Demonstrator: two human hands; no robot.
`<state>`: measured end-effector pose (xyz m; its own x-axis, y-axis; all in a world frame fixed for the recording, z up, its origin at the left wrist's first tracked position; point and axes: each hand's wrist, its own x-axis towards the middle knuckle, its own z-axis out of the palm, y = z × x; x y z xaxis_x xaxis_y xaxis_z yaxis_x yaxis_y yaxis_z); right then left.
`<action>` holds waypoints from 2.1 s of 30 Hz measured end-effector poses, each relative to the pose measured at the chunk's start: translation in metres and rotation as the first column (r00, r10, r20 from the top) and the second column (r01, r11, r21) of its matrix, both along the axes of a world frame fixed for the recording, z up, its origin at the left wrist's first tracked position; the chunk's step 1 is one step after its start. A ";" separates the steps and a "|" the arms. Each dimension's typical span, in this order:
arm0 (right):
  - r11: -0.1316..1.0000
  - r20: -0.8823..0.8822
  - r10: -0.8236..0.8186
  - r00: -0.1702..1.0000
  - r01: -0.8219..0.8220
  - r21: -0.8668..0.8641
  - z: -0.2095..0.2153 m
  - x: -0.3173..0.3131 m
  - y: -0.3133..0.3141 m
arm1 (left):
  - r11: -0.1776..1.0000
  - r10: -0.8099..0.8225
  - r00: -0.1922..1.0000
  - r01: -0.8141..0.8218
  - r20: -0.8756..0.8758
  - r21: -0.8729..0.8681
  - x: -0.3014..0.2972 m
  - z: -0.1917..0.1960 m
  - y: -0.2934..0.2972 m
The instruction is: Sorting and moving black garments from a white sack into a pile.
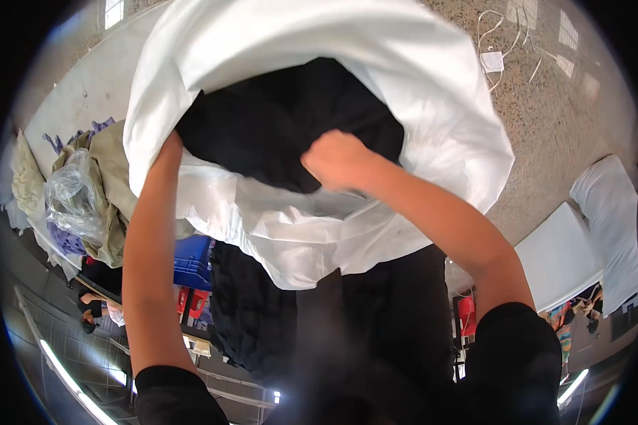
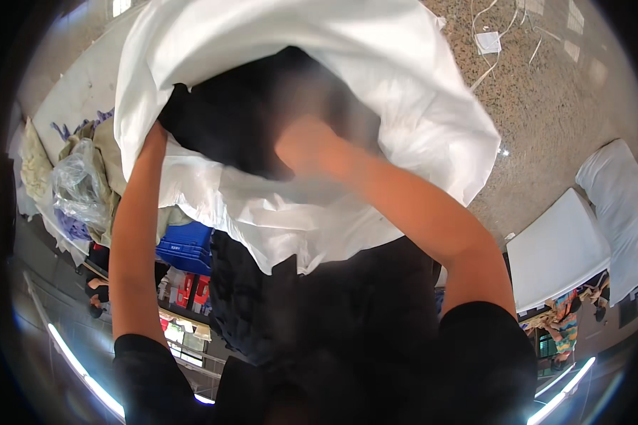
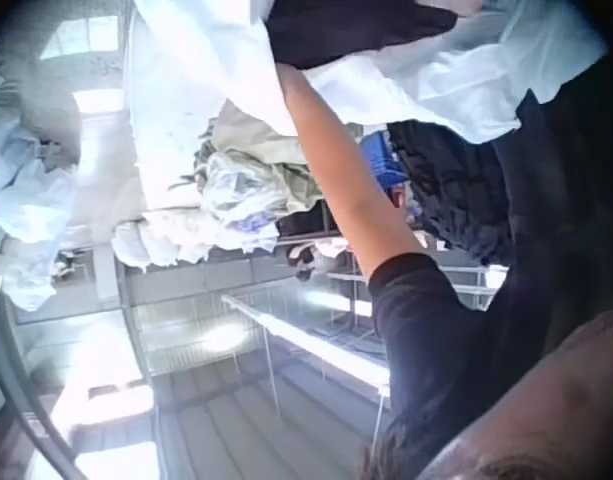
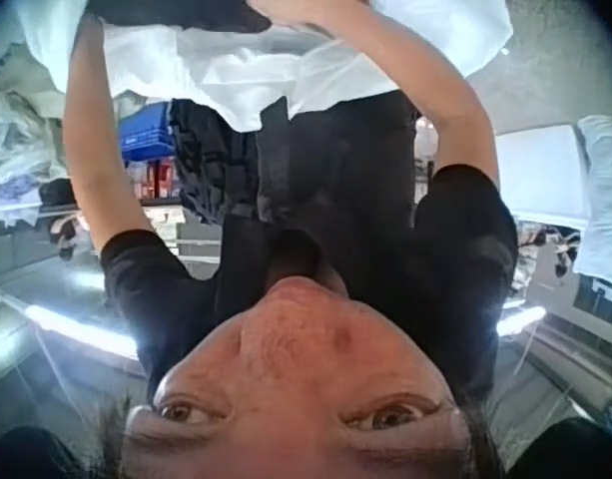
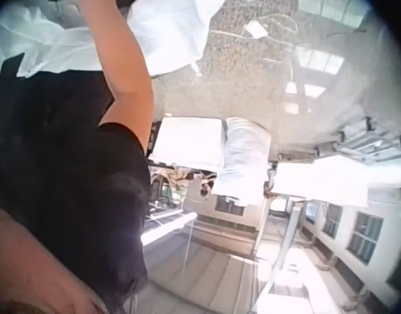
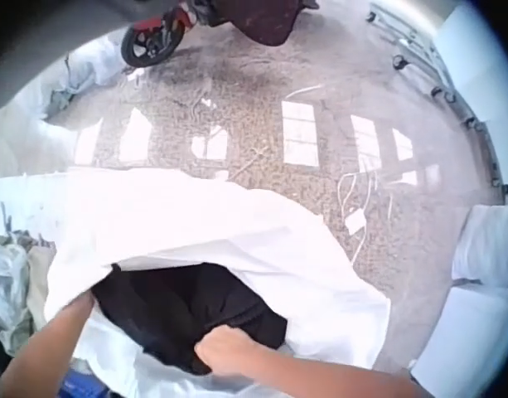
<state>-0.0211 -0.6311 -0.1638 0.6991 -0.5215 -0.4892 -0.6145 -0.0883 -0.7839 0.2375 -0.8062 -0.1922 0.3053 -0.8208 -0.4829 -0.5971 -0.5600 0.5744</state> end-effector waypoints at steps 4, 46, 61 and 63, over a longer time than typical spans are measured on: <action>0.964 -0.006 0.118 0.993 -0.113 0.240 0.031 -0.013 0.094 | 0.990 -0.065 0.977 0.089 -0.201 0.112 -0.060 0.032 -0.024; -0.344 -0.583 -0.809 -0.079 0.868 0.358 0.016 -0.122 0.099 | 0.125 -0.977 0.101 0.985 0.188 0.121 -0.088 0.049 0.178; -0.596 -0.348 -0.799 -0.490 0.724 0.348 -0.016 -0.076 0.099 | 0.557 -0.790 0.483 0.823 0.379 0.112 -0.176 -0.037 0.079; -0.659 -0.373 -0.748 -0.549 0.552 0.511 0.005 -0.087 0.118 | 0.580 -0.783 0.508 0.805 0.359 0.126 -0.172 -0.057 0.067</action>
<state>-0.1076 -0.5130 -0.1584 -0.3644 -0.2159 -0.9059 0.7809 0.4592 -0.4235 0.0652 -0.7392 -0.2490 -0.3575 -0.8237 -0.4400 -0.9302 0.2721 0.2465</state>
